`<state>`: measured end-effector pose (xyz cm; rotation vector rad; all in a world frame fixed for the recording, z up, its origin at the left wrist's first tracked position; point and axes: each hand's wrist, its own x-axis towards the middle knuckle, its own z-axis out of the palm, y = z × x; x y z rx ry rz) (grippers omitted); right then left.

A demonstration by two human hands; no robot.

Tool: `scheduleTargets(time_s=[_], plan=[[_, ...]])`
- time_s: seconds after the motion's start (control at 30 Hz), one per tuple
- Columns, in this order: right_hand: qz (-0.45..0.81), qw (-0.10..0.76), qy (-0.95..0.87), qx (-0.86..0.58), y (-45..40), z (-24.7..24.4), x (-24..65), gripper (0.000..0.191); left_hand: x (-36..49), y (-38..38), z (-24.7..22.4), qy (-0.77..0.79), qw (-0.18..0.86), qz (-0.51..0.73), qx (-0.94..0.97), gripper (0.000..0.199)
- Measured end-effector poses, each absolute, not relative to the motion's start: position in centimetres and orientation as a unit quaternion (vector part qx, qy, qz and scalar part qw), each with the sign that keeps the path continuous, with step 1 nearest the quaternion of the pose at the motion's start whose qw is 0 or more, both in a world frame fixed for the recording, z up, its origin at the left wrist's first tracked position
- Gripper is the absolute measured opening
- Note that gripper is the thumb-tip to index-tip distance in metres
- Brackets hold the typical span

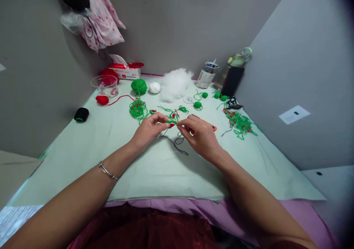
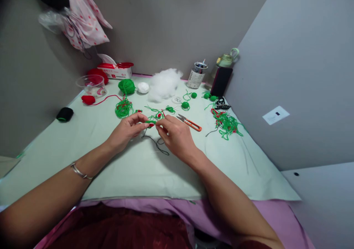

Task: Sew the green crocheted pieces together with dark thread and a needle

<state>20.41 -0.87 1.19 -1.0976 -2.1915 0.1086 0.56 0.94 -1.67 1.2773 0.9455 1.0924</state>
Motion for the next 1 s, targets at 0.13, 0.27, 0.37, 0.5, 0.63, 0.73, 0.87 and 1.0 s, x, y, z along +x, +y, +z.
scheduleTargets(time_s=[0.13,0.27,0.37,0.5,0.63,0.73,0.87,1.0], plan=[[0.047,0.327,-0.845,-0.420,-0.8,1.1,20.5,0.014,0.5,0.9,-1.7,0.407,0.569,0.463,0.543,0.021],[0.068,0.316,-0.846,-0.424,-0.9,1.2,20.5,0.014,0.5,0.8,-1.6,0.416,0.550,0.462,0.558,0.020],[0.084,0.294,-0.850,-0.428,-0.8,1.3,20.6,0.015,0.7,0.6,-1.7,0.423,0.503,0.462,0.595,0.016],[0.114,0.290,-0.844,-0.436,-0.9,1.2,20.4,0.012,0.9,0.2,-2.2,0.426,0.384,0.478,0.665,0.007],[0.153,0.330,-0.811,-0.458,-0.9,1.0,19.8,0.009,1.1,-0.4,-2.7,0.367,0.214,0.517,0.743,0.006],[0.233,0.374,-0.773,-0.456,-0.7,0.8,19.5,0.009,1.2,-0.6,-2.4,0.350,0.214,0.539,0.735,0.004],[0.309,0.455,-0.713,-0.434,-0.4,0.5,19.4,0.009,1.3,-0.5,-1.5,0.393,0.415,0.559,0.601,0.020],[0.246,0.493,-0.728,-0.409,-0.4,0.2,19.3,0.006,1.1,-0.1,-0.8,0.347,0.623,0.458,0.531,0.031]])
